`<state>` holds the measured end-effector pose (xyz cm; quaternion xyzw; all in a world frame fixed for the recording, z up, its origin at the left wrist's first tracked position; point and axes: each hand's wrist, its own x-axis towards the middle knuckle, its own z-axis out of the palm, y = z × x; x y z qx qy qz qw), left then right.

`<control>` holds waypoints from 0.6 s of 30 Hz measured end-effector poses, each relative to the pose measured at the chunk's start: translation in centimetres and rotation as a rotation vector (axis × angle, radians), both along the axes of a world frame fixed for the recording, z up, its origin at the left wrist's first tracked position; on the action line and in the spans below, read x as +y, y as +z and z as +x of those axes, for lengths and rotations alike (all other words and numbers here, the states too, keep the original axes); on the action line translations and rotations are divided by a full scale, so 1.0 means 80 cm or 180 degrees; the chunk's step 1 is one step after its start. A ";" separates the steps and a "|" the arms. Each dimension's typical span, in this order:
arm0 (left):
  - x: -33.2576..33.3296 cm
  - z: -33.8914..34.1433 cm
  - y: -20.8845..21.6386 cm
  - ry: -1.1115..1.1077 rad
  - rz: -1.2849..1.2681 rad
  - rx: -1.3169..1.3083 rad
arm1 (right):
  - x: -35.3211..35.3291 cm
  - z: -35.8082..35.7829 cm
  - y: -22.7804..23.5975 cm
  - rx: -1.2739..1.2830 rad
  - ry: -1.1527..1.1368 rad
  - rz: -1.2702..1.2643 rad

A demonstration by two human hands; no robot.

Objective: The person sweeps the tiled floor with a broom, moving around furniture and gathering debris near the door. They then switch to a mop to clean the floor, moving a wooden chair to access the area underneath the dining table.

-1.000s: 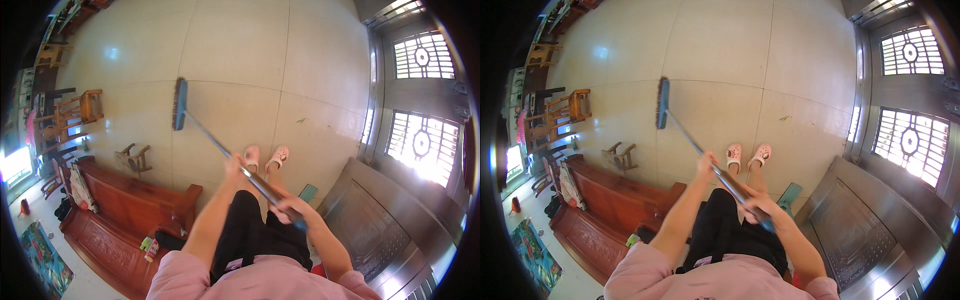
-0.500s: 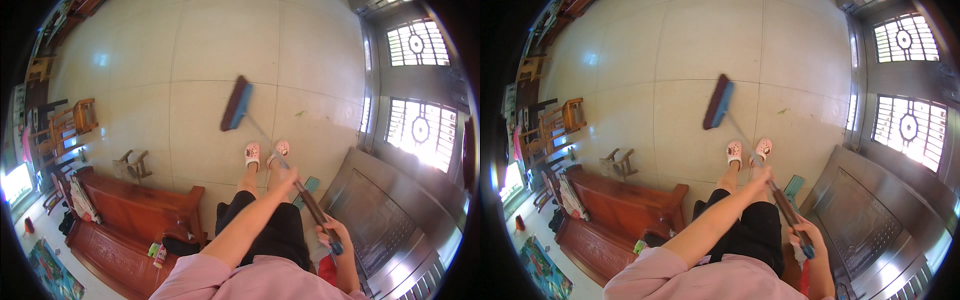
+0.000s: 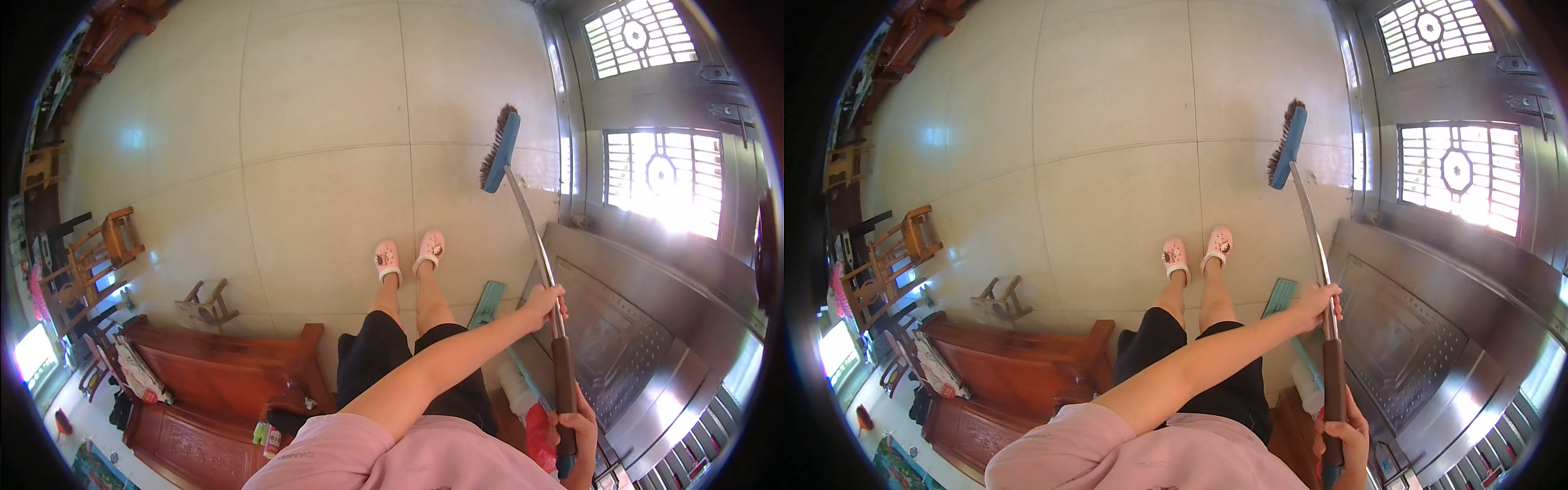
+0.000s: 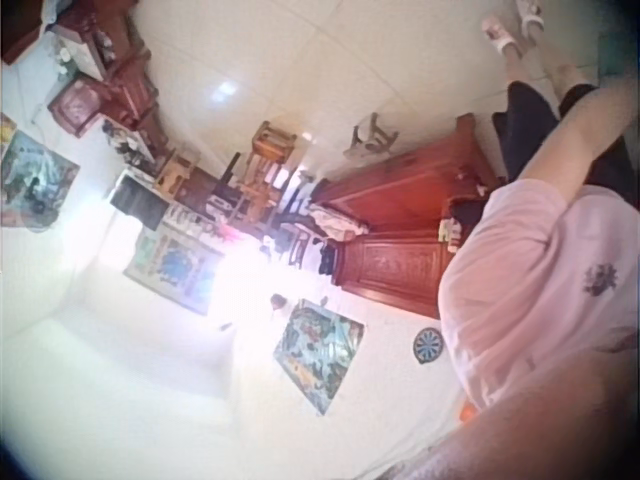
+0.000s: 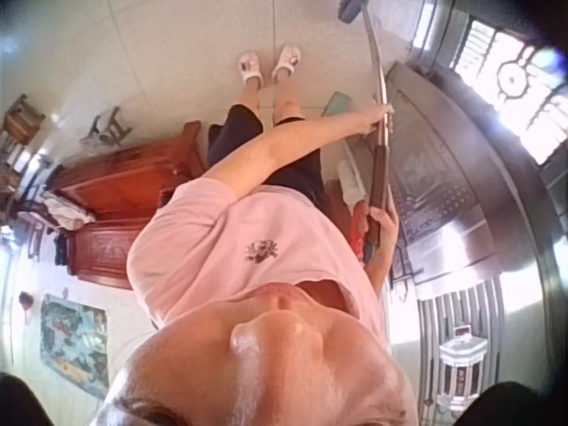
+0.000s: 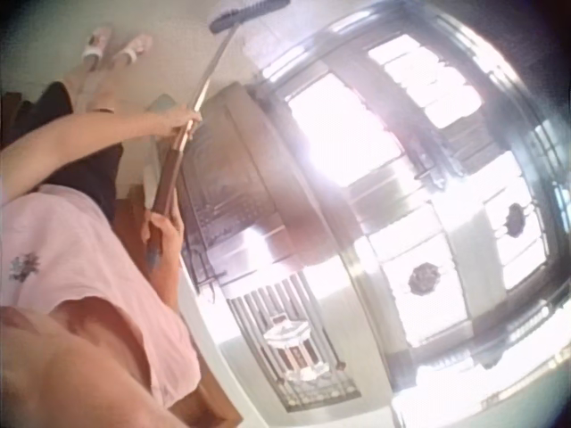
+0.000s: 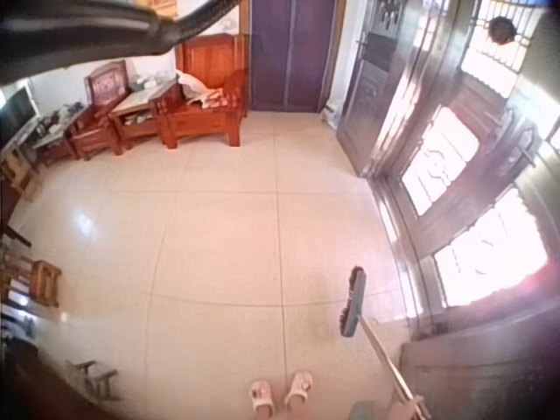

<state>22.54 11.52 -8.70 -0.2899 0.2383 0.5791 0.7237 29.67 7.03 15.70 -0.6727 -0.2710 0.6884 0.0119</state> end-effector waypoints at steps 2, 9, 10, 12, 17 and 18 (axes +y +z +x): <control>0.001 -0.008 0.011 0.0014 0.0066 0.0225 | 0.007 0.008 0.005 0.0001 0.0129 -0.0107; -0.037 -0.103 0.005 0.0582 -0.0518 0.0744 | 0.028 -0.064 0.001 0.0159 0.1066 -0.0237; -0.053 -0.124 -0.008 0.0516 -0.0541 0.1013 | 0.027 -0.086 0.001 0.0247 0.1146 -0.0356; -0.088 -0.180 -0.005 0.0456 -0.0784 0.1473 | 0.027 -0.127 -0.009 0.0622 0.0951 -0.0909; -0.192 -0.345 -0.056 0.1477 -0.1477 0.1588 | 0.013 -0.260 -0.124 0.0944 0.1784 -0.1680; -0.218 -0.388 -0.073 0.1657 -0.1666 0.1666 | 0.002 -0.304 -0.151 0.1069 0.2017 -0.1866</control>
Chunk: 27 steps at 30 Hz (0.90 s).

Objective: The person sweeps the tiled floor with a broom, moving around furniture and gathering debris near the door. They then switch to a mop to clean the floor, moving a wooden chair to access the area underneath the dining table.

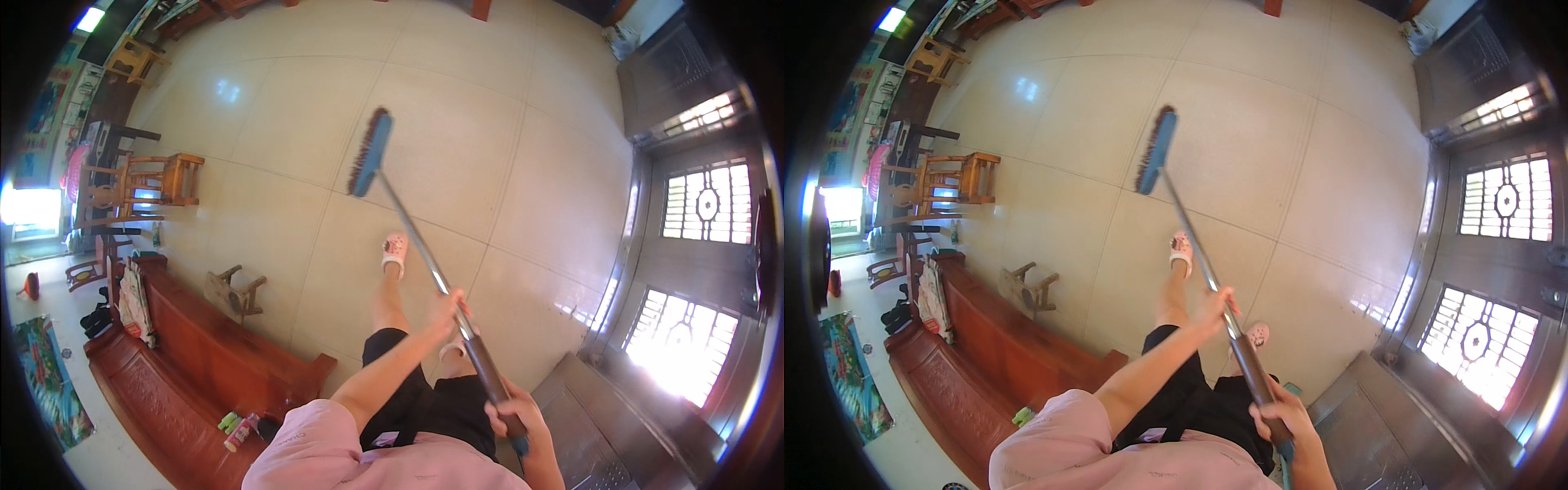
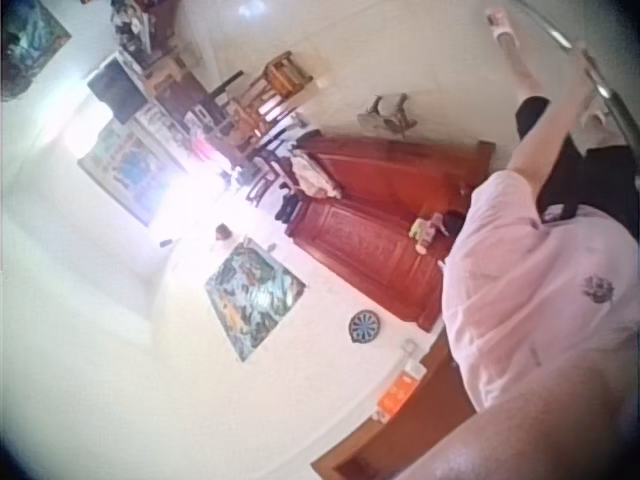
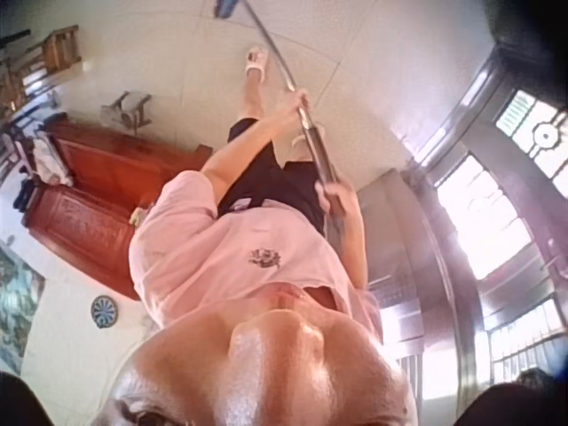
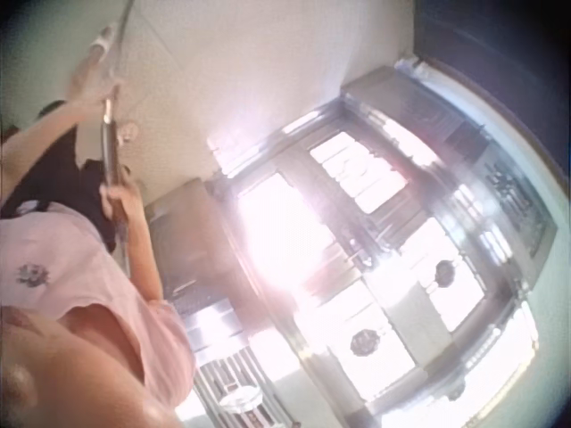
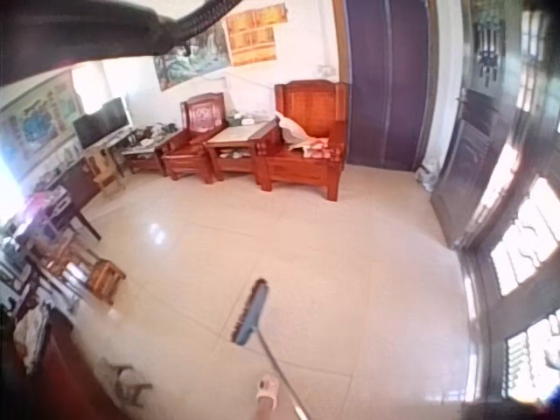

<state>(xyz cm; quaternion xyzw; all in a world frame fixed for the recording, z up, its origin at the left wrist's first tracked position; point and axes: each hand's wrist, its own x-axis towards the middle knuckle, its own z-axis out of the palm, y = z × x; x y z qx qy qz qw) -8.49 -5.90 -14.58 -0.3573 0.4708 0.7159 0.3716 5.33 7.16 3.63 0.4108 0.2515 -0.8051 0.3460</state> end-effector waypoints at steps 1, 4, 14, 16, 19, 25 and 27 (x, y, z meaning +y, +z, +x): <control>-0.026 -0.044 -0.021 0.0200 -0.0162 0.0082 | -0.012 -0.046 -0.028 0.0129 0.0223 -0.0191; -0.115 -0.184 -0.069 0.0875 -0.0510 0.0014 | -0.068 -0.201 -0.095 0.0079 0.0379 -0.0294; -0.332 -0.448 -0.190 0.1960 -0.0190 -0.0493 | -0.247 -0.583 -0.196 0.0307 0.1217 -0.0083; -0.295 -0.480 -0.203 0.1964 -0.0203 -0.0581 | -0.223 -0.594 -0.256 0.0235 0.0971 -0.0346; -0.254 -0.499 -0.213 0.1856 -0.0521 -0.0768 | -0.190 -0.596 -0.277 0.0112 0.0878 -0.0594; -0.134 -0.454 -0.215 0.0300 -0.0817 -0.0794 | -0.113 -0.506 -0.247 -0.0246 -0.0195 -0.0476; -0.128 -0.401 -0.246 0.0345 -0.0570 -0.0316 | -0.101 -0.471 -0.226 -0.0150 -0.0389 -0.0752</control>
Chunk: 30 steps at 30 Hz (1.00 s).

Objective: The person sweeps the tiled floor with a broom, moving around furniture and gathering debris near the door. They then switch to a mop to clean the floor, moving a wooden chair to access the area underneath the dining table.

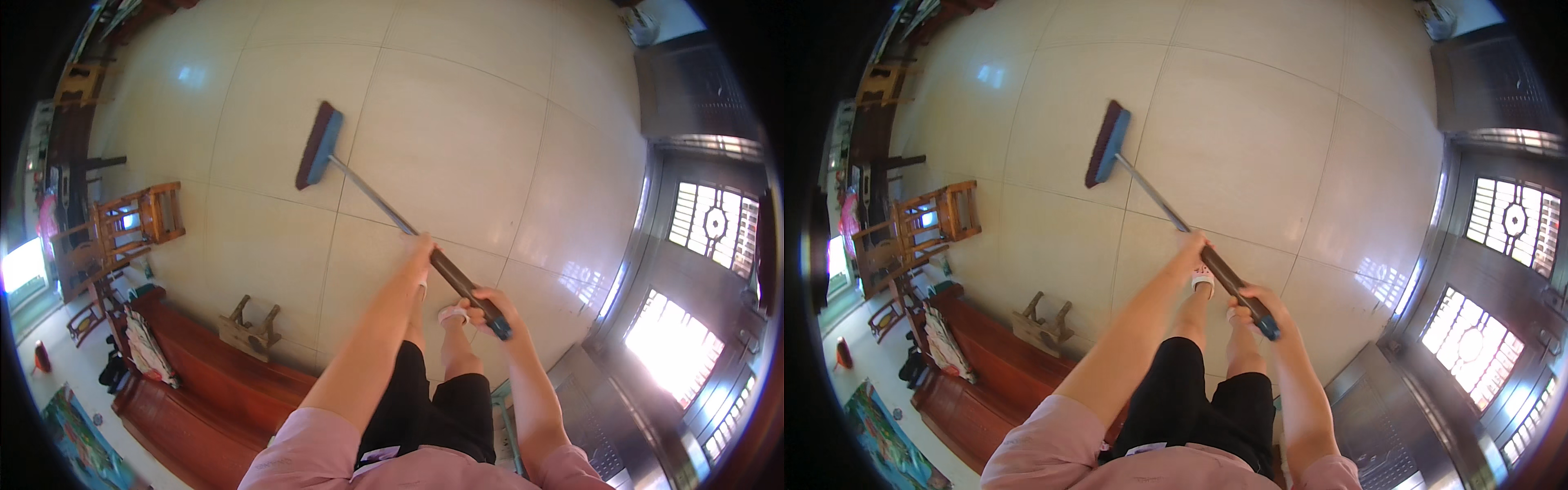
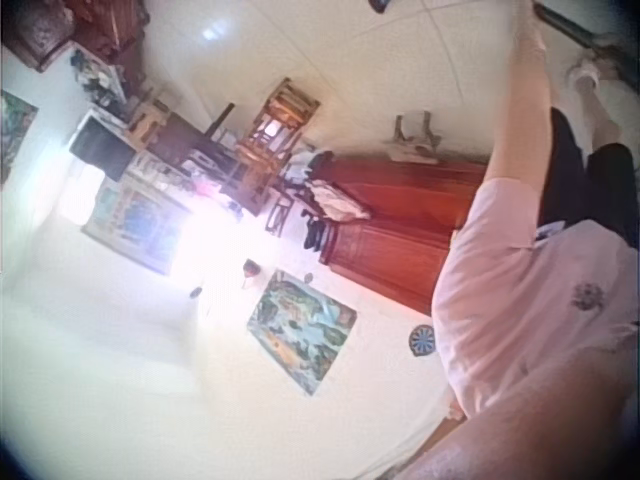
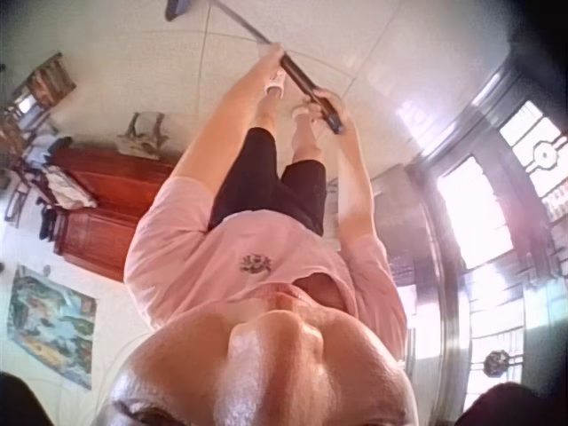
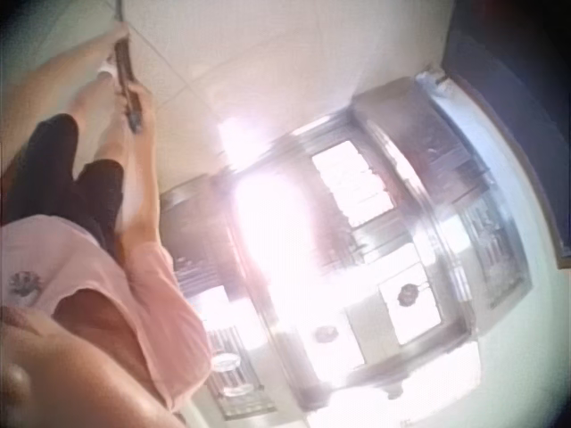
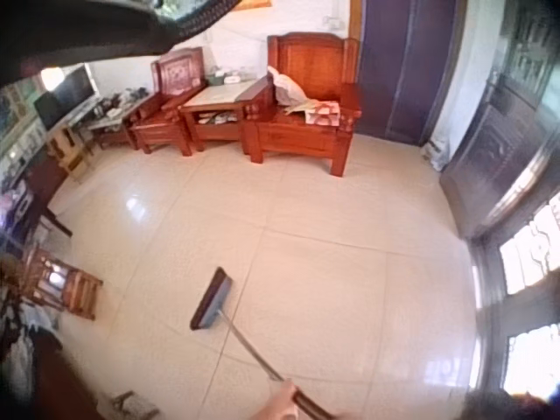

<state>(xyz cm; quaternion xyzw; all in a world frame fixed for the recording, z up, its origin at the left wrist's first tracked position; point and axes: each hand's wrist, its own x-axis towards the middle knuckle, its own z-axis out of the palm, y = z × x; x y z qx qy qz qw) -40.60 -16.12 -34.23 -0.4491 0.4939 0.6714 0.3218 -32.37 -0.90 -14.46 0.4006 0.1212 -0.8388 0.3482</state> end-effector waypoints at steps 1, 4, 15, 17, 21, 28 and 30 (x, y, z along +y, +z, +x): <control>0.034 0.024 0.014 -0.0303 0.0018 -0.0035 | 0.023 0.035 -0.007 0.0073 -0.0103 -0.0195; 0.123 0.072 0.152 -0.0672 0.0997 -0.1125 | 0.084 0.160 0.004 -0.0330 -0.1001 -0.0047; 0.318 0.453 0.238 -0.2956 0.0099 -0.0894 | 0.114 0.457 0.242 -0.1396 -0.2782 0.0480; 0.343 0.479 0.264 -0.3282 0.0277 -0.1035 | 0.117 0.477 0.264 -0.1438 -0.2908 0.0701; 0.369 0.500 0.326 -0.3239 0.0789 -0.1055 | 0.122 0.504 0.298 -0.1424 -0.2865 0.1297; 0.343 0.475 0.381 -0.2869 0.1151 -0.0732 | 0.101 0.495 0.337 -0.1484 -0.2196 0.2007; 0.336 0.435 0.378 -0.2594 0.1211 -0.0590 | 0.108 0.457 0.331 -0.1141 -0.2057 0.1876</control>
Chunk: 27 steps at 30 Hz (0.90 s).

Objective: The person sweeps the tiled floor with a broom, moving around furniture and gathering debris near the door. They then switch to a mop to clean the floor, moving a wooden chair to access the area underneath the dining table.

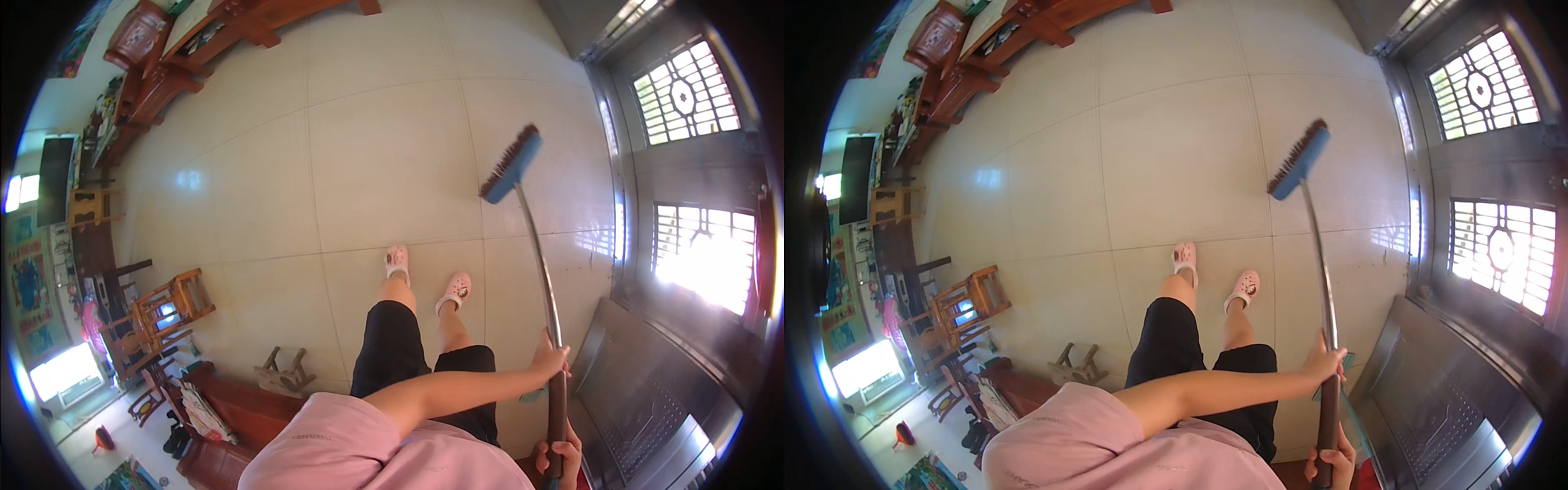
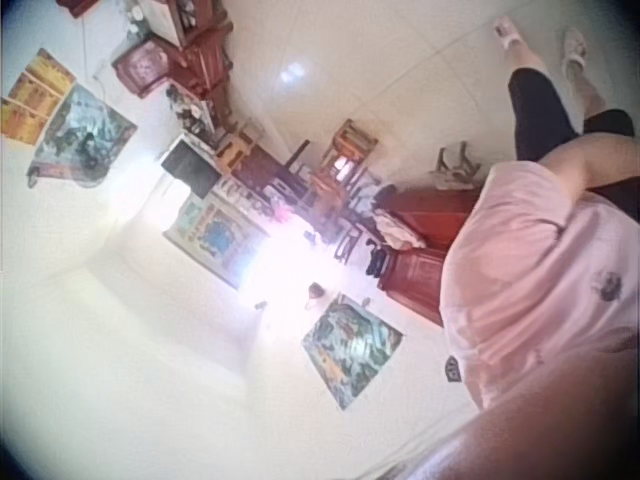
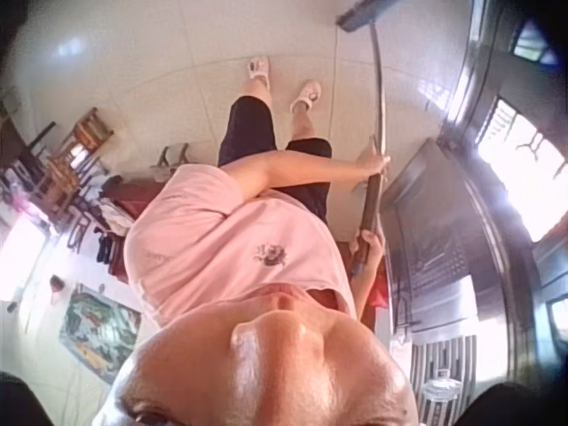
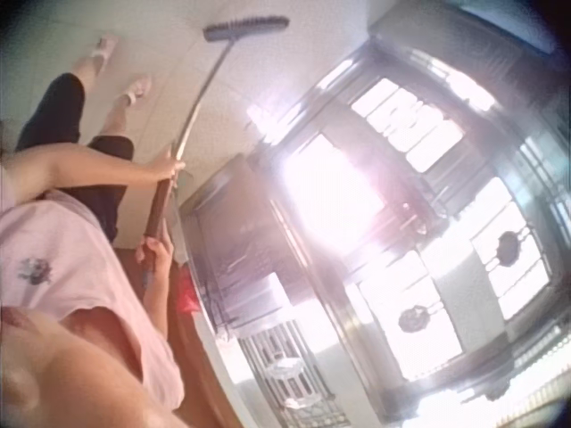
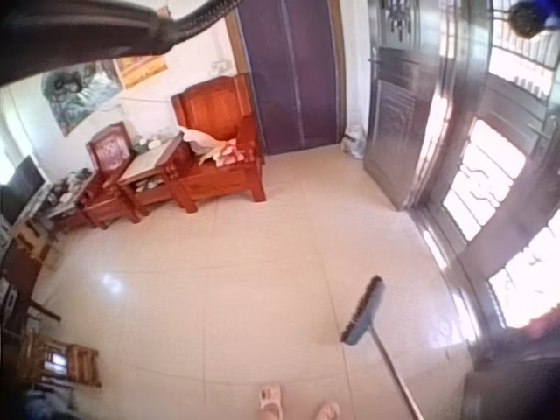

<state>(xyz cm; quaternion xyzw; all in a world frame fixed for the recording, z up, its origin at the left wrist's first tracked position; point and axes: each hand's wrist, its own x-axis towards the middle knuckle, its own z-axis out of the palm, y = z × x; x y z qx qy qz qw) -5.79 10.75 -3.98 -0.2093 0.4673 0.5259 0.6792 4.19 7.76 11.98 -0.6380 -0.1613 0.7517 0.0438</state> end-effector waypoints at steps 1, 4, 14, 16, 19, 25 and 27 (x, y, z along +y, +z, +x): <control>-0.004 -0.025 -0.004 0.0096 -0.0021 0.0003 | 0.005 -0.018 -0.002 0.0132 0.0105 -0.0035; -0.039 -0.104 -0.054 0.0405 -0.0026 -0.0151 | 0.019 -0.085 -0.027 0.0490 0.0462 -0.0446; -0.182 -0.530 -0.190 0.2048 -0.0925 0.0990 | 0.013 -0.494 -0.223 0.1459 0.2175 -0.1261; -0.205 -0.625 -0.215 0.2396 -0.1120 0.0980 | -0.002 -0.588 -0.279 0.1265 0.2531 -0.1282; -0.256 -0.741 -0.261 0.2499 -0.1198 0.0921 | -0.022 -0.719 -0.271 0.1712 0.2125 -0.1107; -0.222 -0.783 -0.318 0.2026 -0.1242 0.0425 | 0.028 -0.763 -0.303 0.1398 0.2154 -0.0983; -0.198 -0.727 -0.349 0.0850 -0.0503 0.1527 | 0.064 -0.702 -0.305 0.1429 0.1901 -0.0890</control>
